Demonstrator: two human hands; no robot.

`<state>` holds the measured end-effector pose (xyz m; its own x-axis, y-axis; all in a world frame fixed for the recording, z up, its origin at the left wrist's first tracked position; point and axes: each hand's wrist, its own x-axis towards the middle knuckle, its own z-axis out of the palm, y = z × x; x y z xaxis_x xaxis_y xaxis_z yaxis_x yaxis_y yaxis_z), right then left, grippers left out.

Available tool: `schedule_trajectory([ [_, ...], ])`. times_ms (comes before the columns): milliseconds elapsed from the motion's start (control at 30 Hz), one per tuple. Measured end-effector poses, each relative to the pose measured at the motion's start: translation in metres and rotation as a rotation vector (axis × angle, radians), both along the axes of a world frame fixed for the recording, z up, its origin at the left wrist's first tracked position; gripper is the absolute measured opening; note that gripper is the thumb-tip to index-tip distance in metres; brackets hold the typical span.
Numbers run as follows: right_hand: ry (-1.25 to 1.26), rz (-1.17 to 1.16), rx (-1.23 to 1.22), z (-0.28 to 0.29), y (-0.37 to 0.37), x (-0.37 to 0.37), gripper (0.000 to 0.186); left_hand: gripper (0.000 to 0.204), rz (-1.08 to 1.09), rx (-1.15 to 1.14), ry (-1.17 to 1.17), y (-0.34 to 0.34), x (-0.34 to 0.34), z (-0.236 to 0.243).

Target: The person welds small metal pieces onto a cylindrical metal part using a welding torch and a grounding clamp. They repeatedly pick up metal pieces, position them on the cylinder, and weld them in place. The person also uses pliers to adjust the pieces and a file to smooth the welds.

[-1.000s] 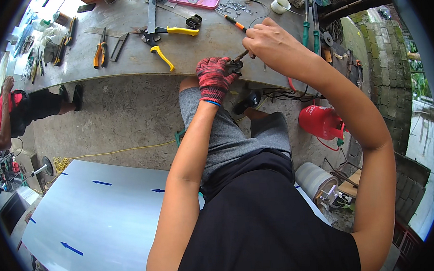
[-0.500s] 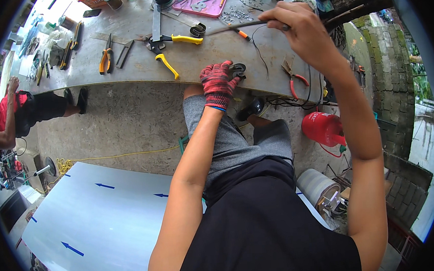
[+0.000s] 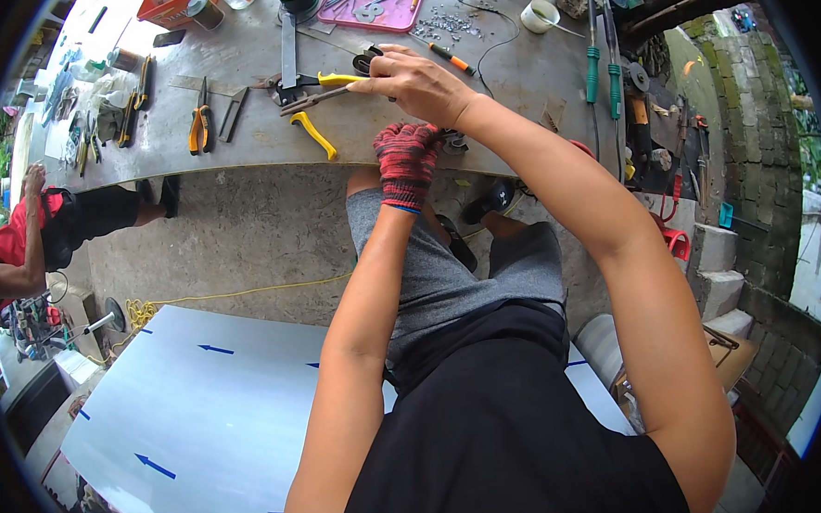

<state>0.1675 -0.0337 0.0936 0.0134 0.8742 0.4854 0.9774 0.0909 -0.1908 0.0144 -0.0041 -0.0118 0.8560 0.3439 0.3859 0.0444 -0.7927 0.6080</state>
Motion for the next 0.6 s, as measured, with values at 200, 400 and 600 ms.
schedule_trajectory([
  [200, -0.028, 0.051, -0.168, -0.026, 0.003, 0.009, 0.054, 0.021, 0.017, 0.05, 0.118, -0.003, -0.001, 0.008],
  [400, -0.011, -0.002, -0.329, -0.026, -0.001, 0.014, 0.058, 0.024, 0.025, 0.056, 0.001, -0.004, -0.002, 0.008],
  [600, 0.404, -0.339, -0.237, -0.013, -0.074, 0.024, 0.047, 0.026, 0.015, -0.019, -0.029, -0.006, 0.0, 0.01],
])
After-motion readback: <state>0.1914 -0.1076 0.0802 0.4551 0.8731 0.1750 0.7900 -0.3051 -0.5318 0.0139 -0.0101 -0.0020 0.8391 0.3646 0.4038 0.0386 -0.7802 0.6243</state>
